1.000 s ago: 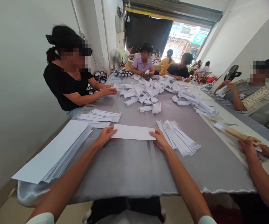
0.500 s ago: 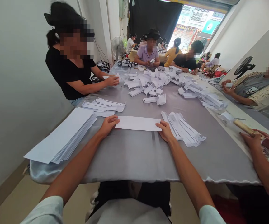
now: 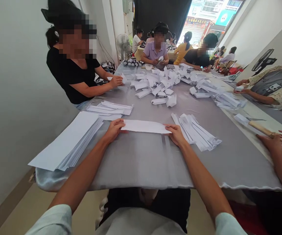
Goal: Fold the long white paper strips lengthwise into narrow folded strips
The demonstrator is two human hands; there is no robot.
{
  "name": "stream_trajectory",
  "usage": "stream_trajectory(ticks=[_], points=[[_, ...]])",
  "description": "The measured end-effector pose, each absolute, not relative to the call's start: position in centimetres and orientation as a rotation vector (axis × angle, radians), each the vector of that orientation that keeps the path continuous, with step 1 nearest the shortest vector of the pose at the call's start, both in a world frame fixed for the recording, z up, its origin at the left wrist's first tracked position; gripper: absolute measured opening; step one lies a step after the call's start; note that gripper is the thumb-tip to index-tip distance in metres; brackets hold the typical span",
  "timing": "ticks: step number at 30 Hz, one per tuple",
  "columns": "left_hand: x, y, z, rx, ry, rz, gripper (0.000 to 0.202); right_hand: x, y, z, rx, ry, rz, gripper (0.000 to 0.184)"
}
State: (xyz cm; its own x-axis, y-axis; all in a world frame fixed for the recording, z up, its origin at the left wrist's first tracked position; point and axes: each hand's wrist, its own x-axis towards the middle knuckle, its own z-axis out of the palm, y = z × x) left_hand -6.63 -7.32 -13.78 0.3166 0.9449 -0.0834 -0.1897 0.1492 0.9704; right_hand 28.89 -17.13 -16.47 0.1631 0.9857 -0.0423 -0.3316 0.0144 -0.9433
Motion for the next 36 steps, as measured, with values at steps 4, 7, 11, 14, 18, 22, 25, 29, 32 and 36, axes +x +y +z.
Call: stream_trajectory(ticks=[4,7,11,14,18,22,25,29,32,36], points=[[-6.8,-7.5,-13.7,1.181,0.825,0.896,0.046,28.8,-17.3,-16.1,-1.049,-0.869,1.281,0.034],[-6.9,-7.6,-13.5,1.172,0.816,0.908,0.046,28.8,-17.4,-15.9,-1.061,-0.895,1.291,0.035],[-7.0,-7.5,-13.2,1.101,0.833,1.003,0.041,28.9,-17.3,-16.0,-1.058,-0.907,1.312,0.036],[-7.1,-7.4,-13.1,1.081,0.840,1.003,0.036,29.0,-17.2,-16.2,-1.081,-0.894,1.296,0.036],[-7.1,-7.3,-13.2,1.068,0.858,0.955,0.033,29.3,-17.4,-16.0,-1.093,-0.888,1.310,0.033],[-6.9,-7.3,-13.3,1.099,0.853,0.944,0.031,29.8,-18.3,-14.6,-1.024,-0.923,1.455,0.034],[-6.8,-7.4,-13.5,1.174,0.843,0.889,0.032,29.7,-19.0,-13.4,-0.943,-0.990,1.617,0.048],[-6.6,-7.4,-13.8,1.309,0.832,0.899,0.032,27.8,-19.6,-12.8,-1.019,-1.116,1.775,0.048],[-6.2,-7.7,-13.9,1.375,0.796,0.908,0.034,25.2,-20.2,-12.8,-1.195,-1.262,1.665,0.040],[-5.4,-8.3,-14.2,1.407,0.735,0.887,0.036,22.2,-21.1,-12.6,-1.226,-1.374,1.597,0.042]])
